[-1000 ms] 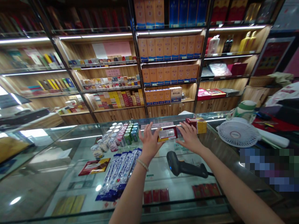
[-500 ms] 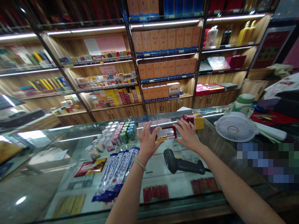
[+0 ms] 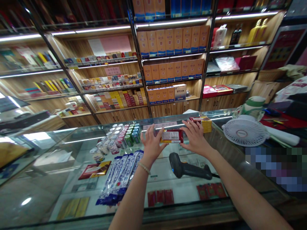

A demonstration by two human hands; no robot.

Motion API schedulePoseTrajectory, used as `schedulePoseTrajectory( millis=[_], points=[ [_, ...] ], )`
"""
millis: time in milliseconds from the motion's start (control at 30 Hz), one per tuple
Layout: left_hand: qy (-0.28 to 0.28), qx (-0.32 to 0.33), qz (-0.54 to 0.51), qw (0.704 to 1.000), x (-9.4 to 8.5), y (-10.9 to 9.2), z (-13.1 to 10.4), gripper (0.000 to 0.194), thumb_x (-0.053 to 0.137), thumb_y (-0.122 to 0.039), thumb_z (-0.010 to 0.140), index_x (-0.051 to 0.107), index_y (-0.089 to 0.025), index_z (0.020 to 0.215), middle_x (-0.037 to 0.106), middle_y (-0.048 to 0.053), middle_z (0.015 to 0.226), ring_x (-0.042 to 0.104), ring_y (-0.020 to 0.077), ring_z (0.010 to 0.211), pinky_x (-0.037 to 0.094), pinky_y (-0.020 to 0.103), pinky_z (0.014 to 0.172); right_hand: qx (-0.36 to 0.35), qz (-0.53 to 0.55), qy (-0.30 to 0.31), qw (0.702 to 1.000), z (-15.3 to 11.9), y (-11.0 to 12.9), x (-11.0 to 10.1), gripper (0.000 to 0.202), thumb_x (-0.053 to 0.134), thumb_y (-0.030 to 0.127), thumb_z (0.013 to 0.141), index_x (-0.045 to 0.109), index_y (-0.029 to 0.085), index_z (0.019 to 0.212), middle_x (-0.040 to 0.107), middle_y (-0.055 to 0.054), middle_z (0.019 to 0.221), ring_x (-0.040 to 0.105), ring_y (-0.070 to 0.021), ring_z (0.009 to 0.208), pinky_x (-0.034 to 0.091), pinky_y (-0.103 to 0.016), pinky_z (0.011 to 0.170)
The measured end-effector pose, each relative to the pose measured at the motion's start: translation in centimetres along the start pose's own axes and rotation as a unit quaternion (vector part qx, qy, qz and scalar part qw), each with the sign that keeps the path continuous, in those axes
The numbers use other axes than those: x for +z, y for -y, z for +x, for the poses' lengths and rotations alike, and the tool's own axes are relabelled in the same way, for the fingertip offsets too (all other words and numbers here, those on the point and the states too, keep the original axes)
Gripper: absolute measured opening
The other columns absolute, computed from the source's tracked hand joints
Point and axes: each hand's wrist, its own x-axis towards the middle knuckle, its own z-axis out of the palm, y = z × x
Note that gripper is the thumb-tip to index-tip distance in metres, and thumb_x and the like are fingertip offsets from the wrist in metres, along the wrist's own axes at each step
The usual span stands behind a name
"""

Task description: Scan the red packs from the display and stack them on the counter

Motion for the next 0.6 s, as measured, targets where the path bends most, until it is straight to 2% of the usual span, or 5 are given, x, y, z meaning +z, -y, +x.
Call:
schedulePoseTrajectory(
  millis=[300,400,600],
  points=[
    [-0.016,-0.015,0.003,1.0,0.0,-0.3,-0.1,0.08,0.08,-0.048,0.08,0.047,-0.039,0.153,0.026,0.017,0.169,0.027,0.0422,0.153,0.019,0.073,0.118,0.012,0.033,-0.008,0.999,0.3,0.3,-0.7,0.058,0.071,0.045,0.08,0.055,0.019,0.13,0.043,-0.02,0.157,0.026,-0.0371,0.152,0.017,-0.059,0.123],
    [-0.022,-0.01,0.003,1.0,-0.2,-0.5,-0.1,0.077,0.079,-0.046,0.081,0.049,-0.039,0.151,0.026,0.016,0.17,0.025,0.0431,0.154,0.017,0.074,0.118,0.016,0.028,-0.02,0.999,0.4,0.6,-0.8,0.056,0.072,0.044,0.08,0.055,0.018,0.126,0.043,-0.021,0.156,0.027,-0.0374,0.152,0.015,-0.06,0.124],
    [-0.038,0.023,-0.021,0.999,-1.3,-1.8,-0.2,0.043,0.071,-0.045,0.088,0.069,-0.04,0.13,0.034,0.01,0.167,0.026,0.0413,0.153,0.013,0.073,0.12,0.033,0.011,-0.041,0.999,0.3,0.9,-0.7,0.057,0.073,0.045,0.079,0.054,0.017,0.125,0.043,-0.022,0.156,0.03,-0.0377,0.151,0.013,-0.061,0.124]
  ],
)
